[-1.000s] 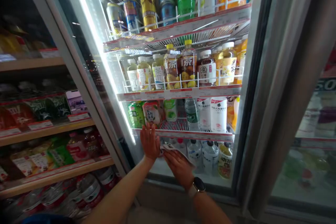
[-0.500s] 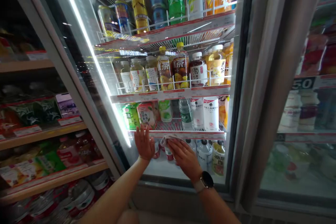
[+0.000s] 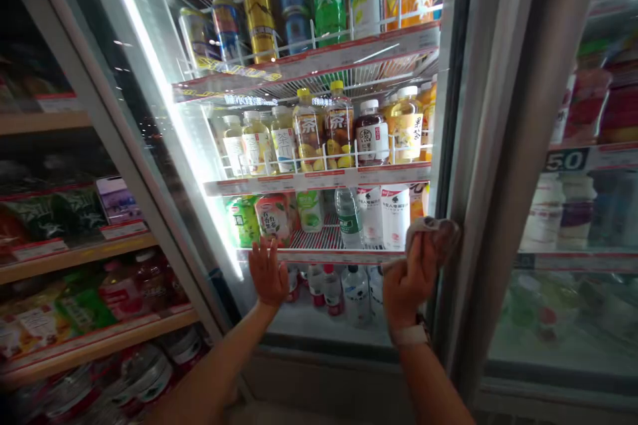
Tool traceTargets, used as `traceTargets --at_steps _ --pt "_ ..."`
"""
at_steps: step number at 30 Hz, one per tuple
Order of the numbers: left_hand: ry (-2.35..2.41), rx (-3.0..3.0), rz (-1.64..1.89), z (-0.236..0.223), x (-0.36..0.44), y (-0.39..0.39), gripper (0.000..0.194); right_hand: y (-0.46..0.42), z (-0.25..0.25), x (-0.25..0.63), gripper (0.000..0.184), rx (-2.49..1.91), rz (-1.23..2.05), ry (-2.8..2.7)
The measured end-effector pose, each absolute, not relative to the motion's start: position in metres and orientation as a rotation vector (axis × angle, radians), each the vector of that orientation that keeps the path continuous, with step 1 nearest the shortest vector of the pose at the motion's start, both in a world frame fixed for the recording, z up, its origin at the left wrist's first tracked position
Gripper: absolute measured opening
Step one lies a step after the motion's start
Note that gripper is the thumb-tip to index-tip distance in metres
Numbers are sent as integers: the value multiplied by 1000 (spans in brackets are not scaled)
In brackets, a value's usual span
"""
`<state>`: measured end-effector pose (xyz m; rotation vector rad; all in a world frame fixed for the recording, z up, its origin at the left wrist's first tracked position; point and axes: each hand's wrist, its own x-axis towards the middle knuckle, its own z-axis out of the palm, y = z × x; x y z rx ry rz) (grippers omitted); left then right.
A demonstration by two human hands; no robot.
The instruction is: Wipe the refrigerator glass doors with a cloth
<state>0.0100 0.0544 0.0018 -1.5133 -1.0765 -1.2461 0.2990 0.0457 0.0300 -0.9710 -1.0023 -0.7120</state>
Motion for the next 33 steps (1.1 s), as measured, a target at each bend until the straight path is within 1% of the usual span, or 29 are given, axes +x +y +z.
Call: traceTargets --at_steps 5,9,13,17,23,27,30,33 --pt "-1089 -1532 -1250 0 9 55 60 36 1 249 63 -842 -706 -1365" --pt "-1102 -1526 -1253 -1 10 55 58 28 -37 217 55 -730 -680 -1681" --pt "-1127 -1512 -1230 -4 9 56 58 26 -72 198 53 -565 -637 -1989" --pt "-1114 -1505 -1221 -5 6 58 58 30 -84 194 52 -505 -622 -2103" --pt "-1091 -1519 -1231 -3 7 57 57 30 -65 205 49 -456 -625 -2168" --pt "-1088 -1521 -1230 0 9 55 55 28 -40 220 44 -517 -702 -2066" --pt "-1079 -1520 -1224 2 9 54 57 29 -13 238 49 -650 -756 -1878" --pt "-1087 -1519 -1213 2 10 53 59 32 19 263 59 -774 -770 -1595"
